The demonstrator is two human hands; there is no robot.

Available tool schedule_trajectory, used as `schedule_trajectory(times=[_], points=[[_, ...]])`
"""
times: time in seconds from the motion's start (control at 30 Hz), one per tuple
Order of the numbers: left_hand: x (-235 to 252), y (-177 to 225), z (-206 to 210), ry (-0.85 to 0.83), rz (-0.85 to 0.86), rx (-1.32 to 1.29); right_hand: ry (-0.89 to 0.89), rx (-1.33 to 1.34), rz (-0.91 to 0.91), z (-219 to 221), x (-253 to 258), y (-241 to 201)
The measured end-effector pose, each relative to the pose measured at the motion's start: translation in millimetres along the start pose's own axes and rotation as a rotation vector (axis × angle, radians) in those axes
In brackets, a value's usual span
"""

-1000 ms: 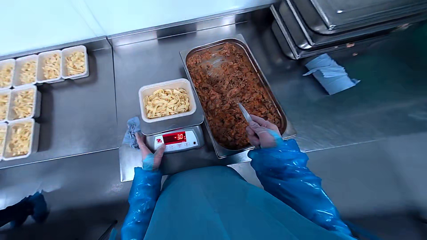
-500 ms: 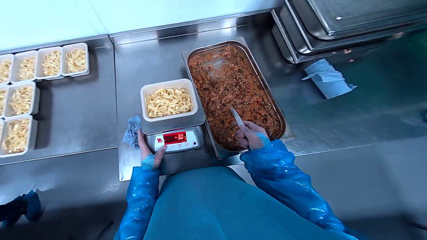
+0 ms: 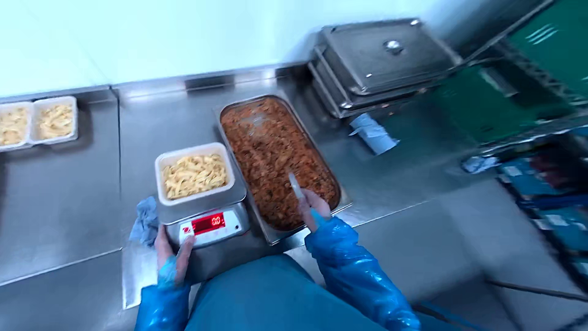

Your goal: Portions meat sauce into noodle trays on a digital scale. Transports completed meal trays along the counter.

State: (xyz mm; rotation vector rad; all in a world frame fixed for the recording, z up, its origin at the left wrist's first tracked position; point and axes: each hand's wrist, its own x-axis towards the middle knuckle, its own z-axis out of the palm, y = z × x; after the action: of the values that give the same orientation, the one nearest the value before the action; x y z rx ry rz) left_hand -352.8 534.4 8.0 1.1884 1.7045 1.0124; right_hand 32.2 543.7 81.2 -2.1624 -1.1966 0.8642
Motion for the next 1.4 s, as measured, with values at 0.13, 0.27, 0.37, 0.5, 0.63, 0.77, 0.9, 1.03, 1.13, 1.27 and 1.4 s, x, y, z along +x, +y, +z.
schedule_trajectory(times=[0.13, 0.27, 0.37, 0.5, 0.63, 0.77, 0.9, 1.03, 1.13, 1.27, 1.4], points=[[-4, 36, -17, 0.096, -0.147, 0.096, -0.003, 0.005, 0.027, -1, -4, 1], [4, 48, -35, 0.256, -0.02, 0.206, 0.007, 0.103, 0.051, -5, -2, 3], [23, 34, -45, 0.271, 0.151, 0.4, -0.007, 0.383, 0.079, -7, 3, 2], [44, -3, -47, 0.123, 0.143, 0.613, -0.062, 0.773, 0.156, -19, 6, -6], [45, -3, -36, 0.178, 0.088, 0.606, -0.137, 0.895, 0.153, -33, 5, -16], [49, -6, -35, 0.204, 0.093, 0.572, -0.16, 0.896, 0.067, -42, -13, -37], [52, -16, -40, 0.192, 0.082, 0.592, -0.174, 0.823, -0.071, -48, -36, -70], [55, -24, -39, 0.216, 0.108, 0.579, -0.265, 0.723, -0.151, -37, -55, -99], [55, -26, -38, 0.232, 0.097, 0.578, -0.305, 0.434, -0.311, -7, -57, -101], [57, -12, -39, 0.175, -0.056, 0.59, -0.315, -0.336, -0.524, 23, -47, -102], [57, -11, -41, 0.167, -0.069, 0.571, -0.168, -0.366, -0.638, 21, -49, -104]])
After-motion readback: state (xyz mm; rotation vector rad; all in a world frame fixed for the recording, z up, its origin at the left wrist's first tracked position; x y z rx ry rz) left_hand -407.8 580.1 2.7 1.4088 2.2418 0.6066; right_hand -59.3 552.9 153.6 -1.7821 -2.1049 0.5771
